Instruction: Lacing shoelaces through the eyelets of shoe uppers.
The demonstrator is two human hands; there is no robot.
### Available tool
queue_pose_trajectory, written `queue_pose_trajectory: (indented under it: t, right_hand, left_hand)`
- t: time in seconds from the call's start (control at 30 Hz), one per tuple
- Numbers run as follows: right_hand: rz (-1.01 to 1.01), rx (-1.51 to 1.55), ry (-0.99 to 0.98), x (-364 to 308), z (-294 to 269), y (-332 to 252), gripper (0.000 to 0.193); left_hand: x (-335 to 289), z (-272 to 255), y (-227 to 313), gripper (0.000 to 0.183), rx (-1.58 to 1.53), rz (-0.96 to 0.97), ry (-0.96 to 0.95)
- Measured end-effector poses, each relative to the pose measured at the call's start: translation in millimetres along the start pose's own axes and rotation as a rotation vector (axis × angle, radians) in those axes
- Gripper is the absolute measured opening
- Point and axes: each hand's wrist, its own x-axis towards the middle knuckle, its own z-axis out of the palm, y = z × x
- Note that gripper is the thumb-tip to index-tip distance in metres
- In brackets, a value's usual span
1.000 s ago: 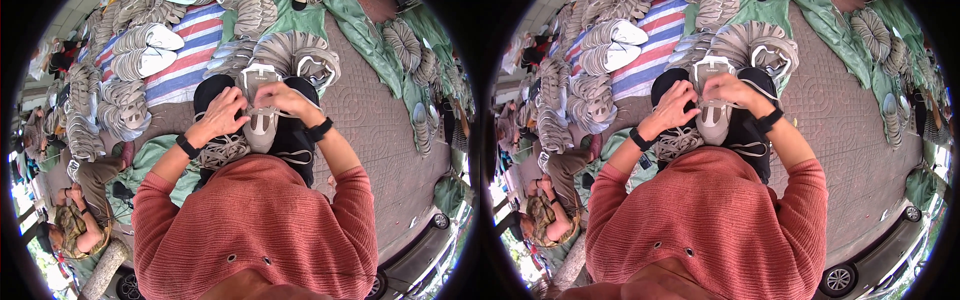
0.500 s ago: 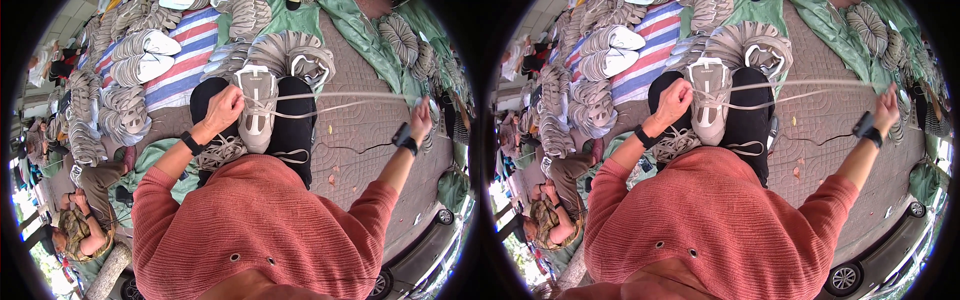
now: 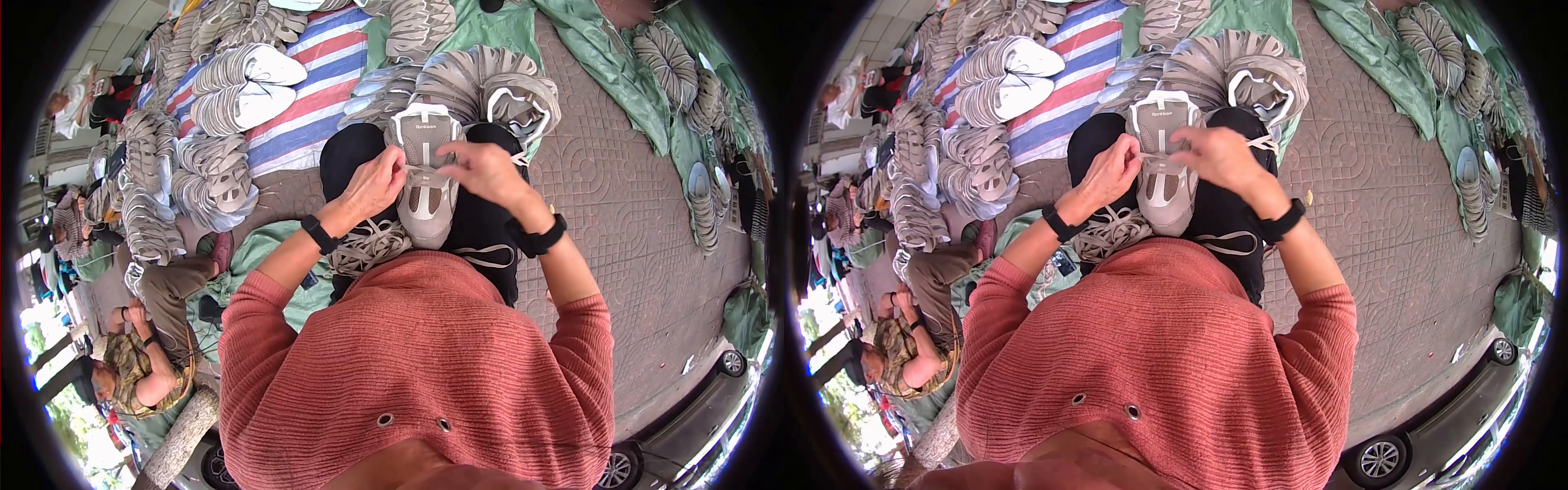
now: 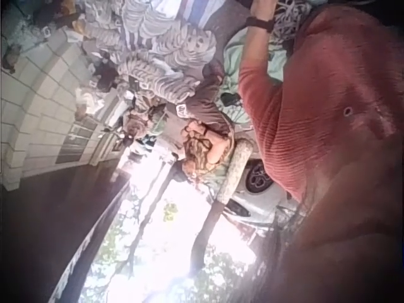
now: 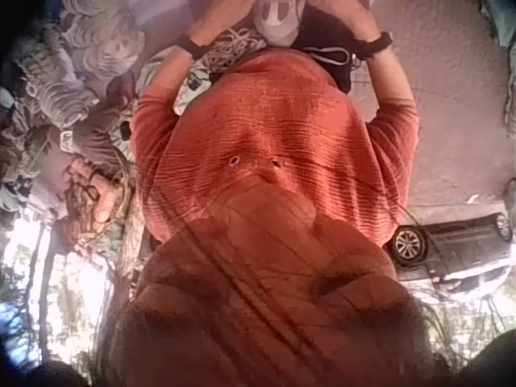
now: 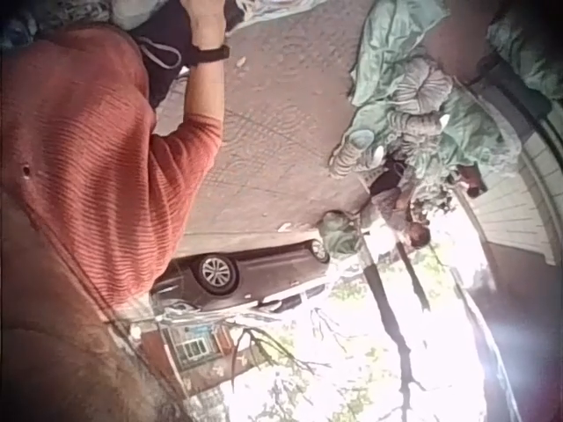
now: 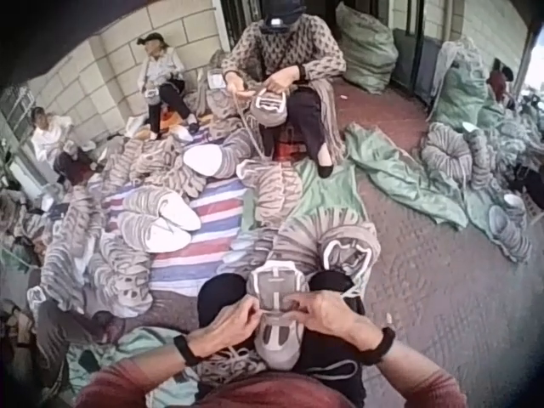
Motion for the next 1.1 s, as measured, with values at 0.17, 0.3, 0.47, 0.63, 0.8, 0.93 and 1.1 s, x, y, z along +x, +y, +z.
queue_pose_trajectory:
  t: [0.17,0.3,0.47,0.63,0.8,0.93,1.1]
  right_hand:
    - [-0.128,-0.219,-0.008,9.4,11.2,1.4,0.022]
    - [-0.142,0.027,-0.046,20.5,16.3,18.7,0.017]
    - [0.177,0.472,-0.215,31.1,4.5,18.0,0.014]
    - [0.14,0.38,-0.148,31.7,11.7,28.0,0.021]
    - [0.16,0.126,-0.233,33.2,4.0,17.4,0.025]
    - [0.227,0.196,-0.188,28.0,18.8,27.8,0.026]
    - [0.544,1.039,0.126,30.3,-30.7,44.1,0.016]
  left_hand:
    - [-0.8,5.9,-2.7,0.014,-0.03,-0.007,0.053]
    - [5.6,-3.1,-0.6,0.012,-0.029,0.038,-0.034]
    - [11.0,-28.4,-4.3,0.012,-0.16,0.03,-0.289]
    - [16.6,-28.9,-6.2,0.013,0.022,0.375,-0.164]
    - [14.0,-15.8,-3.3,0.018,0.233,0.335,-0.033]
    - [14.4,-0.9,-8.8,0.028,0.362,0.371,0.031]
    - [19.7,-6.5,6.0,0.025,0.068,0.084,-0.2]
